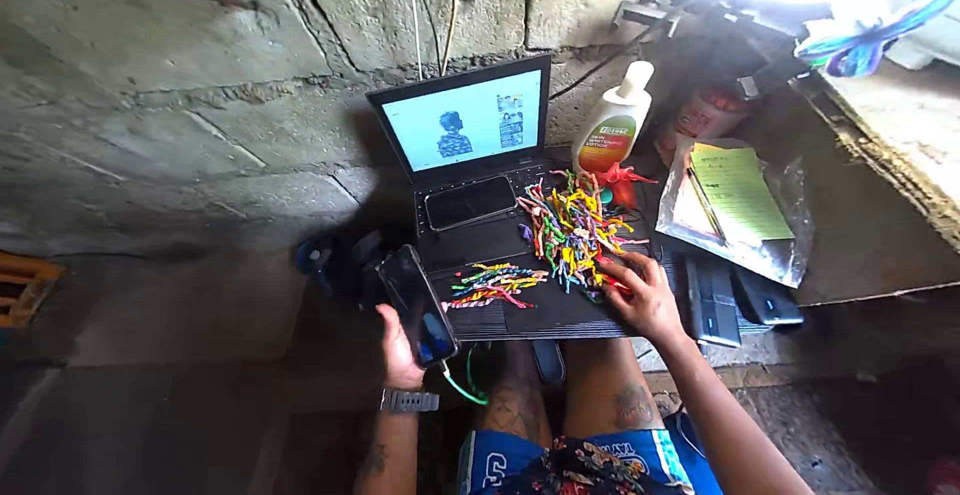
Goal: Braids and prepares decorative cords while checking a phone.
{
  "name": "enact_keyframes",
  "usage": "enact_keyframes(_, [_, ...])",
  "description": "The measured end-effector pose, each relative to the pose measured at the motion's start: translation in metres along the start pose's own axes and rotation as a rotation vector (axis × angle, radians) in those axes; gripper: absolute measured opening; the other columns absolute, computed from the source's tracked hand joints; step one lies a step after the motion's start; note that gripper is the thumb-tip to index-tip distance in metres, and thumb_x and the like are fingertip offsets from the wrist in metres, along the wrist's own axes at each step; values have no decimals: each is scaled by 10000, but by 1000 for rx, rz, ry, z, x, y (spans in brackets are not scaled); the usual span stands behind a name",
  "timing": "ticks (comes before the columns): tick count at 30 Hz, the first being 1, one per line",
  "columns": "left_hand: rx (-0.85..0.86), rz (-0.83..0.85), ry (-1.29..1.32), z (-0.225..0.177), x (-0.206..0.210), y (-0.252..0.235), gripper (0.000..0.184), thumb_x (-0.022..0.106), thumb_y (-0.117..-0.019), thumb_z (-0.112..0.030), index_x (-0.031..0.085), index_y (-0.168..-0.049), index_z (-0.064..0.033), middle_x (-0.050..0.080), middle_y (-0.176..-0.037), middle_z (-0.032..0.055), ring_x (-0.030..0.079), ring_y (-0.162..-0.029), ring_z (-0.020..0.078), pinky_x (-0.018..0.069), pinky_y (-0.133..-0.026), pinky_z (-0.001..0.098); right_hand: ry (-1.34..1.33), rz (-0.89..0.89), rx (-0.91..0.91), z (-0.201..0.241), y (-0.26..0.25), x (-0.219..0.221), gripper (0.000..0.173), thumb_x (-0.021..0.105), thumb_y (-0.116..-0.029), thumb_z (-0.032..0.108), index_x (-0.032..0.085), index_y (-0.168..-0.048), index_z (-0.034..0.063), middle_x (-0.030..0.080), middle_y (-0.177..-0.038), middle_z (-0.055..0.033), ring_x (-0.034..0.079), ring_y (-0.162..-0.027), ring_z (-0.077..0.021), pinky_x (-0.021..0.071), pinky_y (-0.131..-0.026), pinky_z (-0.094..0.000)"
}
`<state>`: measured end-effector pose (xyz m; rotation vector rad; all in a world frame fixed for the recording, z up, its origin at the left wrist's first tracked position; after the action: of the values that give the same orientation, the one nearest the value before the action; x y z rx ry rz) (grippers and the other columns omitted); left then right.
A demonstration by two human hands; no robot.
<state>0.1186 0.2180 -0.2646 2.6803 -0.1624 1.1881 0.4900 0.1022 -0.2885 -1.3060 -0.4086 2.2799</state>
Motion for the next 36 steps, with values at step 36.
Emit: enact_keyframes(36, [-118, 50, -338, 32, -6, -24, 584, 373, -1043, -554, 452, -1400, -98, 715, -1162, 40, 699, -1071, 128, 597, -920, 343, 58, -1, 34, -3, 0, 2, 333, 594, -950, 225, 734, -1228, 106, 573, -1374, -298, 578, -1189, -504, 471, -988, -576])
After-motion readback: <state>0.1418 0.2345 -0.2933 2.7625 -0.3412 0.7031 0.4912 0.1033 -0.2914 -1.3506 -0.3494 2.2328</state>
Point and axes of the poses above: each hand's wrist, its own y-axis away from the middle knuckle, its own x-axis out of the palm, z = x × y, the point moved 6 cm from there along -y, towards the middle knuckle
